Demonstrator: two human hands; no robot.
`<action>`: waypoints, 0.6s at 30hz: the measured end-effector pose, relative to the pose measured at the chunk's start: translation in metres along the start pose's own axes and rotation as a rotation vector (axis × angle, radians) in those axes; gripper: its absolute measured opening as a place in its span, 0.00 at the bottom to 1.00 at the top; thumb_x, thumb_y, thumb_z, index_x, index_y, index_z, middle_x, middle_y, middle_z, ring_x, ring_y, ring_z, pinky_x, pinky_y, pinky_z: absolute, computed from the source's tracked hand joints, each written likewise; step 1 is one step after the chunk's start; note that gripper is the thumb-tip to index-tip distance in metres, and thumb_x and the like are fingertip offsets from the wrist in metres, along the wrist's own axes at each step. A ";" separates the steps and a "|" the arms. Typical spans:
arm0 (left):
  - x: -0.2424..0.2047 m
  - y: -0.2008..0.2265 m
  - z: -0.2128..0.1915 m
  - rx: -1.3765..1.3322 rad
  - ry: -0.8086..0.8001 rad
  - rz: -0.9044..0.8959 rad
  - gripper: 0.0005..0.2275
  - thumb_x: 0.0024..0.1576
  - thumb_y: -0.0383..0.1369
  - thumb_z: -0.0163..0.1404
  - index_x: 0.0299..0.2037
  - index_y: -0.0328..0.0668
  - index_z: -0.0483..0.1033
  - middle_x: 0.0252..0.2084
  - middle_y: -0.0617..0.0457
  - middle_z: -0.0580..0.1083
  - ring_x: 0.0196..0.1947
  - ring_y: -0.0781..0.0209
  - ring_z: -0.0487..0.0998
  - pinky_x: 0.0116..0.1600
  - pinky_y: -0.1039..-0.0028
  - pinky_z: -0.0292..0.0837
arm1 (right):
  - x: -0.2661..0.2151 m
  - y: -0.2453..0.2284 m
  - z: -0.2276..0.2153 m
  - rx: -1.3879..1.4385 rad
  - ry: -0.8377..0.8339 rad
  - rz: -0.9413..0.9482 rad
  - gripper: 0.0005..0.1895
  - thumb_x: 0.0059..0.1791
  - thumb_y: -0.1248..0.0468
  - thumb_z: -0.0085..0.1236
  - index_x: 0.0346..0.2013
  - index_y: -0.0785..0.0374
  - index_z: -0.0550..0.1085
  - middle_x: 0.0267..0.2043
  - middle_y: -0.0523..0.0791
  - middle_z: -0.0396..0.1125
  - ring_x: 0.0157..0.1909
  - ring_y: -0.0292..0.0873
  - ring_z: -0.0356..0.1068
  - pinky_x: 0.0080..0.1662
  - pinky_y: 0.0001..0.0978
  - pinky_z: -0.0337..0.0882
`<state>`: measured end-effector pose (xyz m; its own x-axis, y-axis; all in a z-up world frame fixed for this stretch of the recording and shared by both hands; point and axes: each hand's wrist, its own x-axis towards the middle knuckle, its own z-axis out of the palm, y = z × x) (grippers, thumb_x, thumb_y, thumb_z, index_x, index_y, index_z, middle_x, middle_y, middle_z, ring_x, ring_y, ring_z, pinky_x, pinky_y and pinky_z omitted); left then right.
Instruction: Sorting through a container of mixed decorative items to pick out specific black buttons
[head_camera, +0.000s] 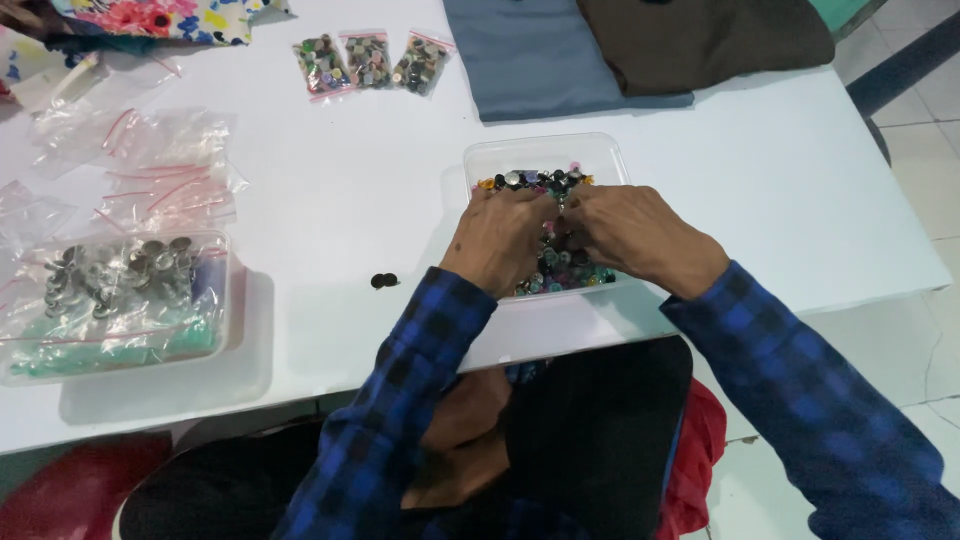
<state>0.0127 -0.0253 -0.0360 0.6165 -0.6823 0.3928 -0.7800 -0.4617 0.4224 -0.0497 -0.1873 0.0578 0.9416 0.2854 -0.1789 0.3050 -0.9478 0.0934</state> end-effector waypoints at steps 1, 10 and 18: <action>0.000 -0.001 0.001 -0.001 -0.003 -0.001 0.10 0.53 0.26 0.54 0.43 0.51 0.78 0.37 0.54 0.79 0.42 0.45 0.80 0.50 0.53 0.69 | 0.000 0.002 0.000 0.002 -0.002 0.000 0.09 0.46 0.67 0.59 0.40 0.61 0.81 0.35 0.47 0.73 0.36 0.51 0.75 0.37 0.46 0.75; 0.018 0.005 0.008 0.178 -0.134 -0.094 0.07 0.50 0.27 0.53 0.33 0.54 0.79 0.28 0.58 0.77 0.30 0.52 0.81 0.38 0.62 0.71 | -0.013 0.013 0.000 0.082 0.120 0.041 0.10 0.48 0.69 0.55 0.42 0.57 0.80 0.34 0.48 0.75 0.31 0.50 0.77 0.29 0.38 0.75; 0.020 -0.005 0.037 0.340 0.037 0.161 0.05 0.55 0.28 0.49 0.28 0.45 0.77 0.25 0.49 0.76 0.29 0.46 0.80 0.37 0.59 0.68 | -0.027 0.004 -0.014 -0.041 0.094 0.024 0.12 0.51 0.69 0.52 0.43 0.54 0.81 0.37 0.49 0.75 0.30 0.46 0.77 0.30 0.36 0.75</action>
